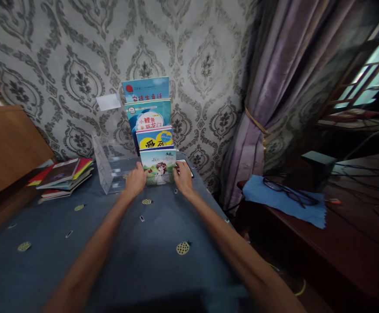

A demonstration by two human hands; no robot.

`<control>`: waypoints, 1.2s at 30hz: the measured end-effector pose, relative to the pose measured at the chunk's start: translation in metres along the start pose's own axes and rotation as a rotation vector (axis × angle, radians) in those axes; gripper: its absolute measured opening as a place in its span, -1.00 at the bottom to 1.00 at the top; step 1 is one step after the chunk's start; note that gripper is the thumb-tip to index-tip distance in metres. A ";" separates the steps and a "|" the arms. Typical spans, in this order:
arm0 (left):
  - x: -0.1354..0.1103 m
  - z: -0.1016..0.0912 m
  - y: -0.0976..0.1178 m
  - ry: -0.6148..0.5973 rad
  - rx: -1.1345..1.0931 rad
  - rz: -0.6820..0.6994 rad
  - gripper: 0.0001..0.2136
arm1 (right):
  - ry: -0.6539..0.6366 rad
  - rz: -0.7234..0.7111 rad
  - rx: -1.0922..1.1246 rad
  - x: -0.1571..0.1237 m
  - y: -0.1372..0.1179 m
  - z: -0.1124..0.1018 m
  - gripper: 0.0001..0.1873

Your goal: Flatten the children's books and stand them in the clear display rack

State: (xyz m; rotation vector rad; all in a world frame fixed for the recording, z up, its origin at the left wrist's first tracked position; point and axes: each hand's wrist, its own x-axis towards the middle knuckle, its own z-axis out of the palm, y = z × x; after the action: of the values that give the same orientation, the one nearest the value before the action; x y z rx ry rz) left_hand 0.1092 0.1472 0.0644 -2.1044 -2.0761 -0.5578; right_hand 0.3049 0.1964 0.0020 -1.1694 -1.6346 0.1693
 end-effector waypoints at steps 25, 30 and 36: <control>0.013 0.010 0.007 -0.096 0.058 -0.113 -0.75 | 0.090 0.005 -0.024 -0.002 0.007 0.017 -0.59; 0.011 0.011 0.005 -0.088 0.053 -0.106 -0.75 | 0.080 -0.004 -0.012 -0.004 0.012 0.016 -0.59; 0.004 0.006 0.004 -0.111 0.032 -0.119 -0.73 | 0.053 0.003 0.018 -0.009 0.016 0.015 -0.56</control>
State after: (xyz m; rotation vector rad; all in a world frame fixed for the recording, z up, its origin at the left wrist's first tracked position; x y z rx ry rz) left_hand 0.1139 0.1527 0.0604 -2.0494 -2.2663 -0.4276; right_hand 0.3020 0.2040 -0.0196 -1.1530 -1.5822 0.1532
